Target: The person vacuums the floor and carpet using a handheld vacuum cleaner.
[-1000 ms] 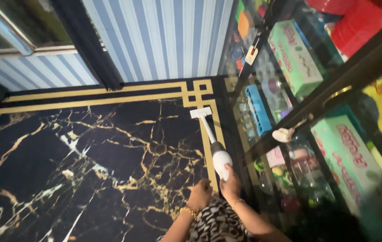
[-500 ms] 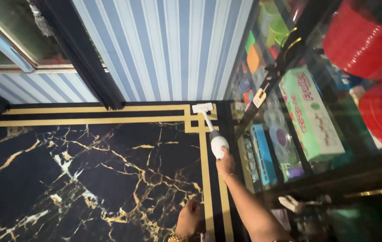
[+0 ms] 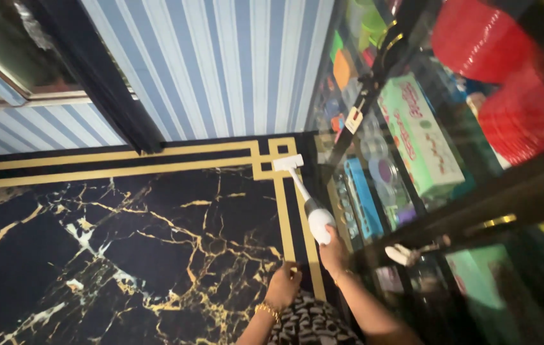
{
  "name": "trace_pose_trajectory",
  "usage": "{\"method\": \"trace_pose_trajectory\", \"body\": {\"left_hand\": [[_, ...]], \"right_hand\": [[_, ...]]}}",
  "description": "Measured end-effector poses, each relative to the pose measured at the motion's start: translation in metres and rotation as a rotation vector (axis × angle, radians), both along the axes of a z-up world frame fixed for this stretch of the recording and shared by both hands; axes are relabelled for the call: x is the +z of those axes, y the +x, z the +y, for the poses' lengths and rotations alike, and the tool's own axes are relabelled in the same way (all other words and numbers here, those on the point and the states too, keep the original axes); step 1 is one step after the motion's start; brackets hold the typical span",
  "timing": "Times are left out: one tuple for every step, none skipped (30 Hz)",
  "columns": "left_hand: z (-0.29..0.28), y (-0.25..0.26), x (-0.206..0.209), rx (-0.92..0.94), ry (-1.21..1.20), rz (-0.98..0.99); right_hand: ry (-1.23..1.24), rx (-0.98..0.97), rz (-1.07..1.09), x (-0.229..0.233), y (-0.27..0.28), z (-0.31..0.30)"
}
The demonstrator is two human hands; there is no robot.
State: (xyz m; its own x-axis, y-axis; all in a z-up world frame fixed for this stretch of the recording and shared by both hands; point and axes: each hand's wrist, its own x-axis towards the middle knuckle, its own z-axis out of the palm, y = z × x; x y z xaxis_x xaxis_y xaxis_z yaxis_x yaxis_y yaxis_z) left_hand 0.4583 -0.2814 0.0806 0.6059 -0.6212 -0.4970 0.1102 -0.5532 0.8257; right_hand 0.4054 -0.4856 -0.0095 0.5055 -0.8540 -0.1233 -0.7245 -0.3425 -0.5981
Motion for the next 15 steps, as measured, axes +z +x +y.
{"method": "trace_pose_trajectory", "body": {"left_hand": [[-0.001, -0.005, 0.0, -0.024, -0.066, -0.087], [-0.003, -0.008, 0.0, -0.048, -0.134, -0.173], [-0.004, -0.01, 0.0, -0.068, -0.202, -0.261], [-0.004, -0.01, 0.001, -0.09, -0.147, -0.207], [-0.005, -0.011, 0.002, -0.107, -0.089, -0.15], [-0.006, -0.012, 0.003, -0.125, -0.032, -0.093], [-0.008, -0.012, 0.002, -0.135, -0.041, -0.116], [-0.01, -0.011, 0.0, -0.144, -0.05, -0.139], [-0.01, -0.013, -0.003, -0.154, -0.057, -0.159], [-0.009, -0.016, -0.007, -0.142, -0.061, -0.161], [-0.01, -0.015, -0.011, -0.127, -0.067, -0.168], [-0.01, -0.014, -0.015, -0.112, -0.073, -0.175], [-0.011, -0.013, -0.019, -0.107, -0.085, -0.155], [-0.009, -0.011, -0.022, -0.102, -0.097, -0.136], [-0.009, -0.009, -0.024, -0.093, -0.109, -0.114]], "right_hand": [[0.008, 0.005, 0.016, 0.007, -0.016, 0.012], [0.018, 0.002, -0.023, 0.015, -0.032, 0.026], [0.026, 0.004, -0.064, 0.024, -0.048, 0.039], [0.035, 0.005, -0.105, 0.034, -0.057, 0.049], [0.031, -0.012, -0.106, 0.043, -0.064, 0.056], [0.026, -0.029, -0.107, 0.051, -0.069, 0.064], [0.022, -0.048, -0.107, 0.056, -0.071, 0.068], [0.011, -0.056, -0.117, 0.059, -0.069, 0.069], [0.002, -0.066, -0.125, 0.06, -0.068, 0.068], [-0.007, -0.076, -0.133, 0.059, -0.068, 0.067], [-0.035, -0.064, -0.153, 0.057, -0.066, 0.062], [-0.063, -0.052, -0.172, 0.053, -0.063, 0.056], [-0.092, -0.038, -0.193, 0.048, -0.057, 0.048], [-0.105, -0.019, -0.221, 0.042, -0.049, 0.039], [-0.118, 0.002, -0.247, 0.037, -0.041, 0.029]]}}
